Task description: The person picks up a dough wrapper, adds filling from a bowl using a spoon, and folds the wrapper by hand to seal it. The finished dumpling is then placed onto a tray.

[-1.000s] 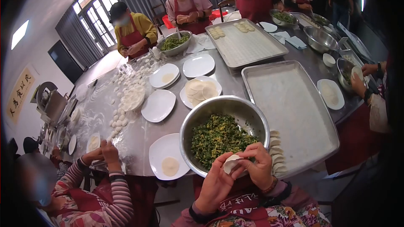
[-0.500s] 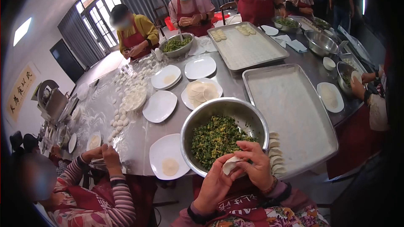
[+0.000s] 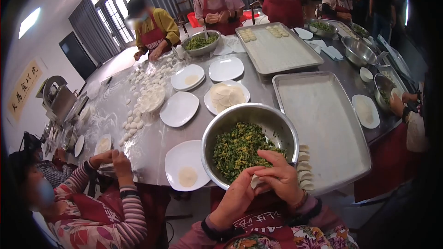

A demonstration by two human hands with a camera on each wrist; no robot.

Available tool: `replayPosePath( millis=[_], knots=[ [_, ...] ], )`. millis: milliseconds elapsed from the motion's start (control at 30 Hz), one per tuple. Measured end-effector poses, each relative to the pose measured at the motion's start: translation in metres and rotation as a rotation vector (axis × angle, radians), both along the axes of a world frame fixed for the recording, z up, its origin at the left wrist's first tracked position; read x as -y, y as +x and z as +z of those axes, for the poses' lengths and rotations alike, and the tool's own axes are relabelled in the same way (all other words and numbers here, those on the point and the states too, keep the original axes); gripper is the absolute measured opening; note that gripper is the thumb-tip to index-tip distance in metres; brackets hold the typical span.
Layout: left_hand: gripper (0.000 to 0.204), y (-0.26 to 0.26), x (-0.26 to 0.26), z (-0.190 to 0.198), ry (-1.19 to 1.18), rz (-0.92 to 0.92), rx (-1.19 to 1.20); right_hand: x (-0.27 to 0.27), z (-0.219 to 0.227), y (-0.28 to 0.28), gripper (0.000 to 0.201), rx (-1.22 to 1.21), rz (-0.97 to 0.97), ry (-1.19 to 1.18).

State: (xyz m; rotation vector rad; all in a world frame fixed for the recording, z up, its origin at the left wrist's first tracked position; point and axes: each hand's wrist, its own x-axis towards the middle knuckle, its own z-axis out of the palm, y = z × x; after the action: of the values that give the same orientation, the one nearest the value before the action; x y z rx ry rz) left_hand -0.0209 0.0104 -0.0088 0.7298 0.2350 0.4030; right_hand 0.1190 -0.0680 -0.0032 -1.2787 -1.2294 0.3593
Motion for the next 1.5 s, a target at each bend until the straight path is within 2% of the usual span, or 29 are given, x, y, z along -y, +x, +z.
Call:
replayPosePath(
  millis=[200,367,433,567,667,733,833,967,1033,1133,1300,1367,1500],
  knots=[
    [0.050,-0.004,-0.002,-0.002,0.052,-0.065,0.026,0.001,-0.009,0.007,0.019,0.033,0.061,-0.038],
    [0.055,-0.003,-0.007,0.005,0.101,-0.121,-0.025,-0.004,0.007,0.009,0.015,0.003,0.090,-0.102],
    [0.055,-0.005,-0.008,0.008,0.133,-0.118,-0.065,-0.004,-0.004,0.018,0.017,0.048,0.255,-0.080],
    [0.054,-0.004,-0.012,0.004,0.091,-0.151,-0.056,-0.005,-0.005,0.021,0.020,0.052,0.272,-0.094],
    [0.052,-0.004,-0.012,0.007,0.039,-0.186,-0.001,-0.004,0.008,0.016,0.017,-0.036,0.241,-0.165],
    [0.061,-0.007,-0.016,0.004,0.072,-0.212,-0.103,-0.008,0.009,0.018,0.016,0.105,0.330,-0.147],
    [0.062,-0.009,-0.020,0.008,0.116,-0.242,-0.148,-0.011,0.004,0.027,0.017,0.214,0.405,-0.147],
    [0.063,-0.009,-0.024,0.012,0.100,-0.244,-0.198,-0.016,0.004,0.026,0.015,0.263,0.403,-0.164],
    [0.045,-0.010,-0.024,0.012,0.036,-0.225,-0.225,-0.016,0.009,0.020,0.010,0.159,0.435,-0.166],
    [0.046,-0.008,-0.021,0.022,0.053,-0.204,-0.230,-0.022,0.003,0.024,0.009,0.250,0.512,-0.165],
    [0.046,-0.011,-0.021,0.017,0.093,-0.182,-0.271,-0.023,0.011,0.023,0.010,0.376,0.534,-0.192],
    [0.045,-0.011,-0.024,0.010,0.220,-0.181,-0.340,-0.025,0.017,0.021,0.009,0.455,0.513,-0.146],
    [0.045,-0.011,-0.023,-0.006,0.126,-0.211,-0.310,-0.026,0.010,0.019,0.013,0.534,0.525,-0.103]
  ],
)
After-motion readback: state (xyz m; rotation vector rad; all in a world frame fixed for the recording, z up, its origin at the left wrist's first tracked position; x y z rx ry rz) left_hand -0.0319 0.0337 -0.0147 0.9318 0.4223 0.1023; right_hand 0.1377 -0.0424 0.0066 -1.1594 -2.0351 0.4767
